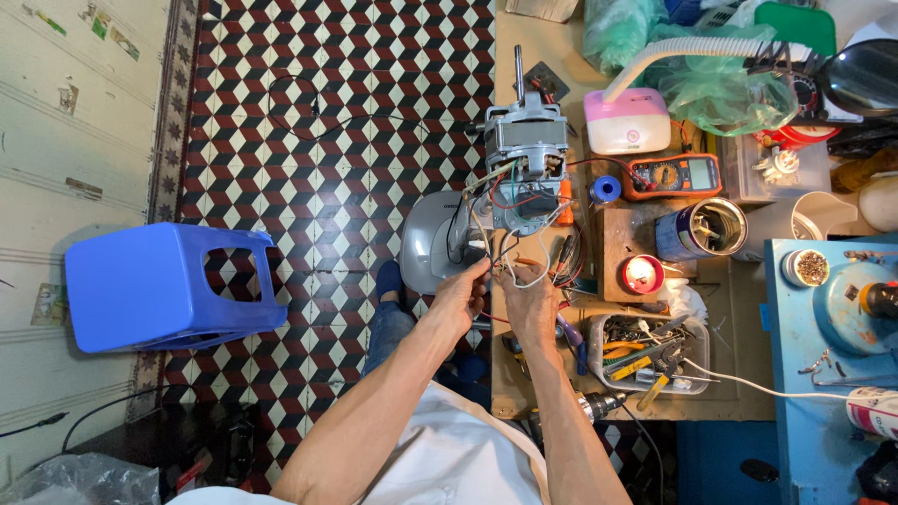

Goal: The person works on a disassembled fan motor, using a multimeter to test electrical continuity and then stripping and connecting wires. The person uses pliers and a wire stripper to prepare and join the wires on the motor assembly.

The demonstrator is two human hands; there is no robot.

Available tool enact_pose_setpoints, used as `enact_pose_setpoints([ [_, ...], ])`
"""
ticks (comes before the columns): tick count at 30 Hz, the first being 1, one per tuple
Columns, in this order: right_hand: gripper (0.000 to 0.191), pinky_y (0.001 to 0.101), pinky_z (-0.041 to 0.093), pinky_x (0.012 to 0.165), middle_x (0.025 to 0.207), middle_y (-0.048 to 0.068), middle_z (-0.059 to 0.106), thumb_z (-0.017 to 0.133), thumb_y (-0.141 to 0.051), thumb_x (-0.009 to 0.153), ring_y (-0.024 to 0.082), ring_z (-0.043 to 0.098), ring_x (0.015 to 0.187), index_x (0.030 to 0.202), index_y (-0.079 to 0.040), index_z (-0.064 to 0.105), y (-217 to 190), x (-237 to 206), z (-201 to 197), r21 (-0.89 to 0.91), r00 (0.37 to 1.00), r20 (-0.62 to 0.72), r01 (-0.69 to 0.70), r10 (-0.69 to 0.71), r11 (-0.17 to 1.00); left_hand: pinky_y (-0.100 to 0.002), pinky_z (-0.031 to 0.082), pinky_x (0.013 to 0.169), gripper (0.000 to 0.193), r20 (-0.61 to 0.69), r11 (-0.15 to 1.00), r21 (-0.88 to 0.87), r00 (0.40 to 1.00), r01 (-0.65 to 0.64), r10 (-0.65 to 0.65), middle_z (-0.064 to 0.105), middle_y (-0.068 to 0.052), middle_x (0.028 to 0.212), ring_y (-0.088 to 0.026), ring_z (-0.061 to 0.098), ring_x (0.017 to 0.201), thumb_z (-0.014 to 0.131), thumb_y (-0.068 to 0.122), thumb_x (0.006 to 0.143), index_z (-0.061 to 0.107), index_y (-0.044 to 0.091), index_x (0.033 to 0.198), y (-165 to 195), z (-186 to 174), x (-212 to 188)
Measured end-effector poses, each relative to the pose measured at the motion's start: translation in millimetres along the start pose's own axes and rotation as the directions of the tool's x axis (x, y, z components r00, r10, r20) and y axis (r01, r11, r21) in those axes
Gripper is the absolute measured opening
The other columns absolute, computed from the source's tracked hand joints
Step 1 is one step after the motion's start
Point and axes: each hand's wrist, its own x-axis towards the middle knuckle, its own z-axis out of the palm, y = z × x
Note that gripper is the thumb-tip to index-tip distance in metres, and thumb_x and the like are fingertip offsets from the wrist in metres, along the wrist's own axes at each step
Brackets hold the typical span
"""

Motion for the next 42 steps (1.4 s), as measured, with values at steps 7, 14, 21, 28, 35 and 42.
enact_pose_setpoints([
  [7,0.014,0.0352,0.051,0.07,0.089,0.011,0.071,0.077,-0.014,0.086,0.023,0.069,0.078,0.096,-0.005,0.078,-8,3,-1,-0.082,0.999,0.008,-0.038,0.039,0.996,-0.023,0.039,0.051,0.025,0.011,1.0,-0.025,1.0,0.009,-0.009,0.065,0.004,0.072,-0.007,0.051,0.061,0.086,0.033,0.08,0.073,0.012,0.077,3,0,-1],
  [14,0.013,0.0324,0.052,0.072,0.09,0.01,0.071,0.079,-0.01,0.083,0.019,0.07,0.08,0.093,-0.003,0.078,-6,3,-1,0.006,0.994,-0.064,0.093,-0.093,0.996,-0.023,0.038,0.051,0.022,0.023,1.0,-0.008,1.0,-0.004,0.004,0.064,0.005,0.072,-0.006,0.05,0.061,0.085,0.032,0.082,0.076,0.011,0.081,7,3,-3],
  [21,0.022,0.0293,0.052,0.076,0.092,0.006,0.074,0.079,-0.014,0.086,0.013,0.068,0.083,0.1,0.001,0.071,16,7,10,0.26,0.996,0.022,-0.084,0.081,0.962,-0.024,0.04,0.055,0.021,0.021,0.999,0.035,1.0,-0.013,0.012,0.064,0.006,0.072,-0.006,0.051,0.063,0.085,0.033,0.083,0.078,0.013,0.082,12,5,-9],
  [28,0.027,0.0269,0.051,0.085,0.104,0.007,0.074,0.073,-0.014,0.089,0.013,0.067,0.094,0.108,0.003,0.067,15,10,16,0.426,0.997,0.07,-0.066,0.04,0.902,-0.025,0.041,0.056,0.023,0.022,0.999,0.05,1.0,-0.019,0.018,0.065,0.006,0.072,-0.007,0.052,0.065,0.086,0.034,0.081,0.076,0.014,0.08,13,1,-9],
  [35,0.019,0.035,0.05,0.078,0.098,0.009,0.069,0.077,-0.02,0.085,0.025,0.068,0.09,0.095,-0.004,0.077,-27,1,-4,-0.102,1.0,0.018,-0.022,0.024,0.995,-0.024,0.04,0.055,0.025,0.009,0.998,0.054,1.0,-0.022,0.021,0.065,0.005,0.072,-0.007,0.051,0.064,0.087,0.035,0.08,0.075,0.013,0.078,13,0,-12],
  [42,0.02,0.0369,0.052,0.079,0.097,0.01,0.07,0.075,-0.022,0.086,0.027,0.07,0.089,0.097,-0.006,0.079,-30,0,-4,-0.089,1.0,0.006,-0.013,0.014,0.996,-0.024,0.04,0.056,0.023,0.036,0.999,0.037,0.999,-0.023,0.021,0.066,0.005,0.073,-0.007,0.051,0.064,0.087,0.033,0.08,0.075,0.013,0.079,14,-4,-14],
])
